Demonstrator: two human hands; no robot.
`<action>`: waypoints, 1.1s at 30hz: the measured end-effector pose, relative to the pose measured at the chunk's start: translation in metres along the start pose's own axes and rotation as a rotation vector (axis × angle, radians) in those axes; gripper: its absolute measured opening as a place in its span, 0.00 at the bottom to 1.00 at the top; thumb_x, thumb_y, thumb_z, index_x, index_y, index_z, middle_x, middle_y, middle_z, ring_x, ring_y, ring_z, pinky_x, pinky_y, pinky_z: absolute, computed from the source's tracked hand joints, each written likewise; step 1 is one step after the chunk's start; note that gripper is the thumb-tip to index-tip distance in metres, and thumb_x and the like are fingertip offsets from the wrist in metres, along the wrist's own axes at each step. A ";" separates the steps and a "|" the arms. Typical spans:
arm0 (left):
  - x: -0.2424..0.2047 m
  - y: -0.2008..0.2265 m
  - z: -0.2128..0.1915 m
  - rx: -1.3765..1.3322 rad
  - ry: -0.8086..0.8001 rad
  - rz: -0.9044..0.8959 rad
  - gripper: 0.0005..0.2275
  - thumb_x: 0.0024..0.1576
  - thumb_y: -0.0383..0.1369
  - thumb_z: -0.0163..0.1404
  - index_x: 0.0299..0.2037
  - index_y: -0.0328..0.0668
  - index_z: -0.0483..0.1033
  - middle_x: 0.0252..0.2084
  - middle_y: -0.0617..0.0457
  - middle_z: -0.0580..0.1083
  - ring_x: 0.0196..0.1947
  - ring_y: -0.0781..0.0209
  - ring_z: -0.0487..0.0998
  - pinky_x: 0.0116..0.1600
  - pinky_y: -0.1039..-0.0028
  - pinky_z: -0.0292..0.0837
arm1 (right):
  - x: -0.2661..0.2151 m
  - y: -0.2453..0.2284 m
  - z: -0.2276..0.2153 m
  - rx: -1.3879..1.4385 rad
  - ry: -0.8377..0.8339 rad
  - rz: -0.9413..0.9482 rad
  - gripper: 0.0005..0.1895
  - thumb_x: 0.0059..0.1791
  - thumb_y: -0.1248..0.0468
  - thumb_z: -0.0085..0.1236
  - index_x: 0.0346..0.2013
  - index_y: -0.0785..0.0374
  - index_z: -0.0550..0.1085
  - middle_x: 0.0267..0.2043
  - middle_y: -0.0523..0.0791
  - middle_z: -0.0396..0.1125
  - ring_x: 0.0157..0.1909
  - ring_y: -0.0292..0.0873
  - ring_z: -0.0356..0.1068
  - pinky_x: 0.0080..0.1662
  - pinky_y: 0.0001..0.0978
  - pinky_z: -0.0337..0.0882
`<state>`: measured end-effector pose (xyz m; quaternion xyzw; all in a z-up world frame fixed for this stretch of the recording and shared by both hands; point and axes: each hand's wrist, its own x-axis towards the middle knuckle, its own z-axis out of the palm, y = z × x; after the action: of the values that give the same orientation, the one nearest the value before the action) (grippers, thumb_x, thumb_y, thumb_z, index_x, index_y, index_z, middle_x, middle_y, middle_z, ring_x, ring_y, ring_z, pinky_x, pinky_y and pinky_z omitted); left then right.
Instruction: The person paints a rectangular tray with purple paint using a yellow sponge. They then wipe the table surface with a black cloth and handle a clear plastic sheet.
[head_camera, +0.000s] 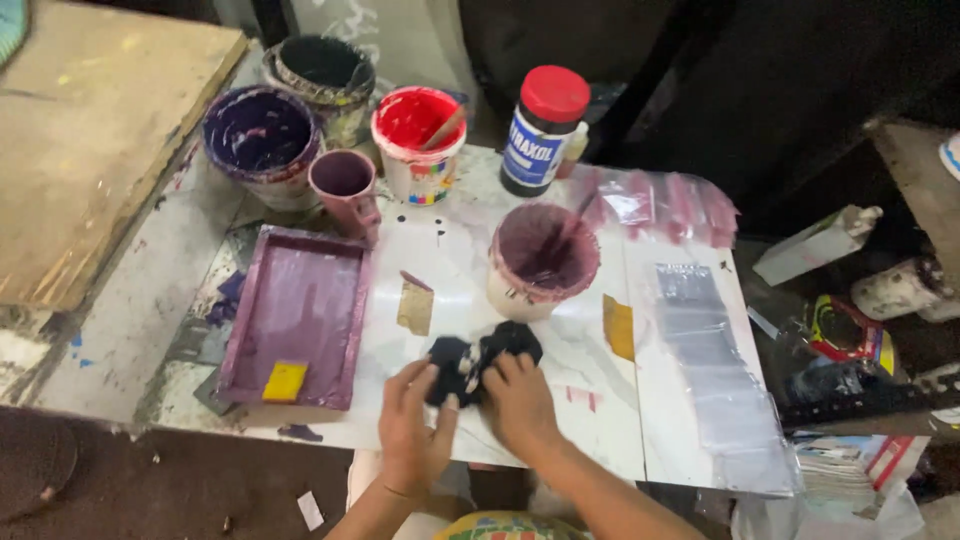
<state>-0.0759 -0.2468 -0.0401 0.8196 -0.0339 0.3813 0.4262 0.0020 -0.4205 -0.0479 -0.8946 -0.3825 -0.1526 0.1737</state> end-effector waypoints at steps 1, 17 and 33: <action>0.012 0.011 0.007 -0.001 -0.005 0.012 0.18 0.57 0.28 0.54 0.57 0.32 0.70 0.58 0.36 0.70 0.57 0.41 0.75 0.63 0.57 0.72 | -0.001 0.000 0.003 -0.002 0.011 0.006 0.09 0.39 0.66 0.58 0.31 0.61 0.68 0.38 0.51 0.62 0.36 0.57 0.57 0.32 0.52 0.54; 0.088 0.001 0.164 0.518 -0.652 0.451 0.13 0.53 0.41 0.56 0.41 0.42 0.79 0.37 0.47 0.78 0.35 0.45 0.79 0.40 0.56 0.73 | -0.011 0.016 0.043 0.111 -0.381 0.141 0.07 0.49 0.66 0.49 0.25 0.56 0.70 0.22 0.46 0.66 0.24 0.52 0.61 0.27 0.45 0.56; 0.171 -0.059 0.176 0.687 -0.822 -0.096 0.26 0.63 0.42 0.44 0.69 0.39 0.60 0.60 0.41 0.70 0.54 0.39 0.73 0.49 0.50 0.74 | -0.038 0.041 -0.055 0.569 0.184 0.103 0.08 0.45 0.69 0.59 0.37 0.60 0.70 0.43 0.50 0.65 0.45 0.53 0.64 0.44 0.44 0.65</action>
<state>0.1725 -0.2907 -0.0293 0.9942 -0.0339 -0.0020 0.1019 -0.0006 -0.4951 -0.0224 -0.8107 -0.3465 -0.1109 0.4587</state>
